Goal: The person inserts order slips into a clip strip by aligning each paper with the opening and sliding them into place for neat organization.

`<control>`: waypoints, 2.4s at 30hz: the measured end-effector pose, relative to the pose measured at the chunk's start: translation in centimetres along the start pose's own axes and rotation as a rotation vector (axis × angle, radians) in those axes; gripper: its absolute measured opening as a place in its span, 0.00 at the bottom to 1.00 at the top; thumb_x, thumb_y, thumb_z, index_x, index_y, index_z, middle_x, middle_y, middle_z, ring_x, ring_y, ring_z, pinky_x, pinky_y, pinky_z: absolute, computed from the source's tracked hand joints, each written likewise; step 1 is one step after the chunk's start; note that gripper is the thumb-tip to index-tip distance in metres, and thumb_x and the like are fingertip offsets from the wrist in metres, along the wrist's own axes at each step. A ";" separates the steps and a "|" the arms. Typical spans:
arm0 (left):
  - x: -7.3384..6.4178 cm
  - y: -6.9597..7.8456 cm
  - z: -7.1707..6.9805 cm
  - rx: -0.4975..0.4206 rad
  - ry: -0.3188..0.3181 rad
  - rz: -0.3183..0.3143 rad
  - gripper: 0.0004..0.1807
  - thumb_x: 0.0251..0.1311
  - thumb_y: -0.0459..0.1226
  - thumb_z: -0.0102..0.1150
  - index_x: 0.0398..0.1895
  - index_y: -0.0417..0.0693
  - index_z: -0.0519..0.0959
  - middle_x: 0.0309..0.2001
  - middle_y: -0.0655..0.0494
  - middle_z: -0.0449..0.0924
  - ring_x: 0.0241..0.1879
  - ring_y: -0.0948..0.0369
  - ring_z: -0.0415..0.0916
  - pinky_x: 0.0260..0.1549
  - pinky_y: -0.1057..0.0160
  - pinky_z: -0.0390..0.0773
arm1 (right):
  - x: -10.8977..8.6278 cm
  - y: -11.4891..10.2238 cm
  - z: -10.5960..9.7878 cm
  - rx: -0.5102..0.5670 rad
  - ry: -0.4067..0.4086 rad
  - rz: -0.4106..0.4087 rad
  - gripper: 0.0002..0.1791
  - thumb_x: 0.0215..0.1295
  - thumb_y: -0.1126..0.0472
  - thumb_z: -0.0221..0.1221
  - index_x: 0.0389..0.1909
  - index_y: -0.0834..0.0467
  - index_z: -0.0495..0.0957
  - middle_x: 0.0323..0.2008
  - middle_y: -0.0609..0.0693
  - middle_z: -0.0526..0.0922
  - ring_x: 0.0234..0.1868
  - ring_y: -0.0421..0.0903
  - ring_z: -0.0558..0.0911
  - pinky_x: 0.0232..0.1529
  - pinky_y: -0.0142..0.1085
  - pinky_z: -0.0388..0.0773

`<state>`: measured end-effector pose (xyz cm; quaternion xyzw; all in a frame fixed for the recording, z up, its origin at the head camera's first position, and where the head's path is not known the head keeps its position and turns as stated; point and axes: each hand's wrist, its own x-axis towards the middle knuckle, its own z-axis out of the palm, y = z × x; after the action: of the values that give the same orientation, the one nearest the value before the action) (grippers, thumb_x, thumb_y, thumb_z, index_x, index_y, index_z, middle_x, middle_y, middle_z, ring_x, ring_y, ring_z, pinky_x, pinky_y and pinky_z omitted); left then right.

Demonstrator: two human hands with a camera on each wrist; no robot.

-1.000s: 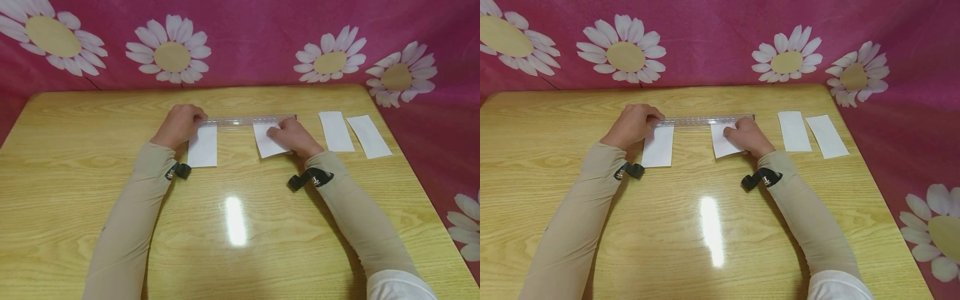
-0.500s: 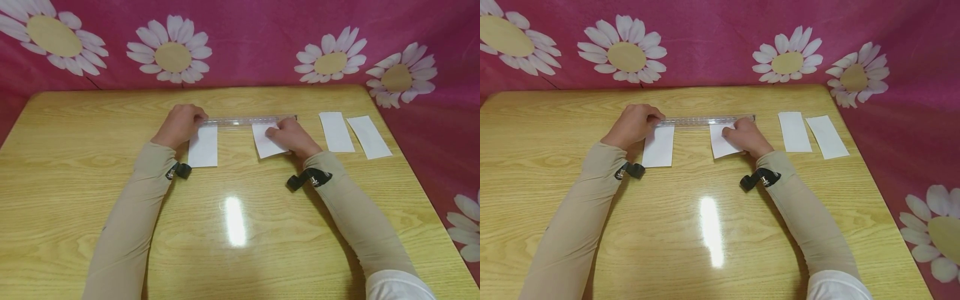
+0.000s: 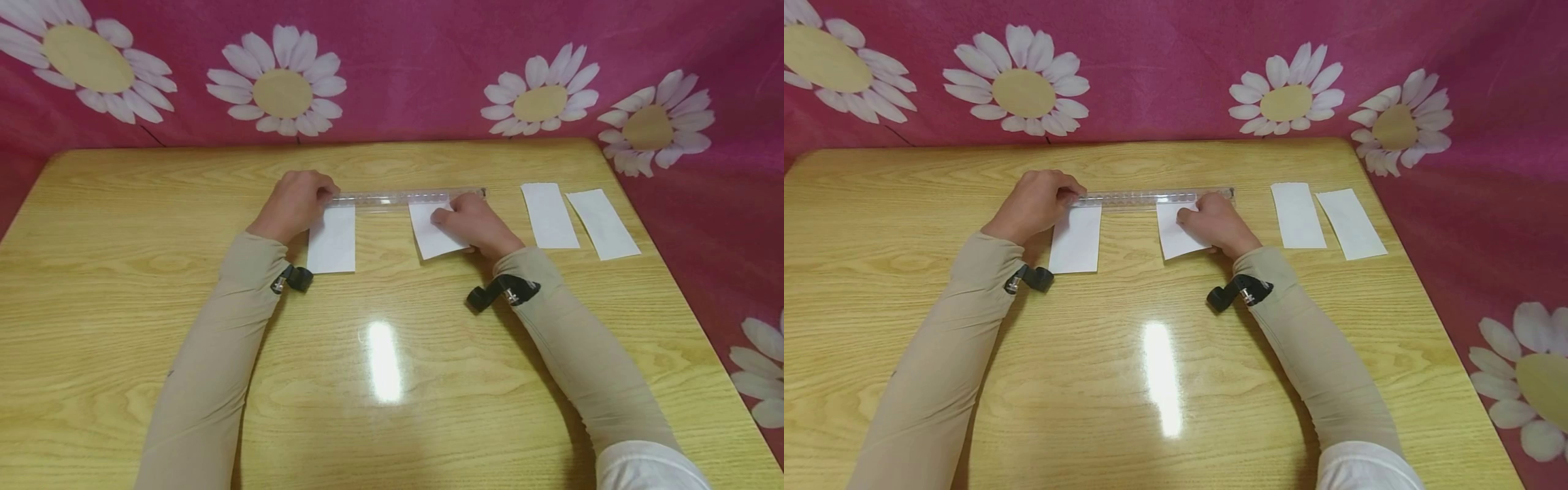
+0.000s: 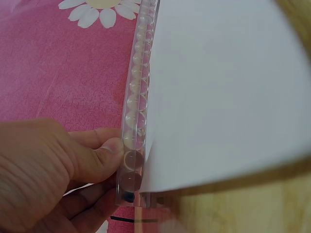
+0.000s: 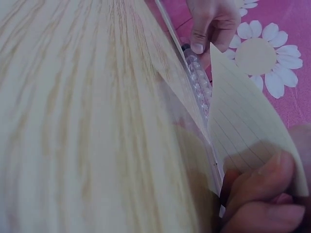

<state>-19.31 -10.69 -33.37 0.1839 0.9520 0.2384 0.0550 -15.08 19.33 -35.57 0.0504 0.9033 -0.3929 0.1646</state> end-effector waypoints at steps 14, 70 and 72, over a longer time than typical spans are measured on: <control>0.0 0.0 -0.1 -0.011 -0.005 -0.011 0.15 0.74 0.29 0.53 0.56 0.41 0.85 0.60 0.43 0.85 0.61 0.47 0.79 0.68 0.48 0.77 | 0.1 -0.7 0.3 -0.023 -0.001 0.014 0.17 0.71 0.51 0.56 0.24 0.56 0.71 0.25 0.49 0.72 0.18 0.42 0.70 0.17 0.34 0.69; 0.0 0.0 -0.1 -0.014 -0.019 -0.040 0.16 0.73 0.29 0.53 0.58 0.41 0.85 0.61 0.44 0.84 0.62 0.48 0.78 0.71 0.49 0.75 | 0.0 -2.0 1.6 -0.038 -0.012 -0.016 0.16 0.70 0.49 0.55 0.28 0.56 0.72 0.28 0.50 0.73 0.23 0.45 0.71 0.20 0.35 0.69; 0.0 0.0 -0.1 -0.011 -0.018 -0.035 0.16 0.73 0.29 0.53 0.57 0.41 0.85 0.61 0.44 0.84 0.62 0.48 0.78 0.70 0.49 0.75 | 0.0 -2.0 1.7 -0.028 -0.014 -0.018 0.16 0.70 0.49 0.56 0.26 0.55 0.70 0.26 0.49 0.71 0.21 0.44 0.69 0.18 0.35 0.68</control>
<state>-19.30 -10.74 -33.28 0.1691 0.9533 0.2408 0.0684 -15.12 16.74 -35.26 0.0370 0.9079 -0.3821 0.1682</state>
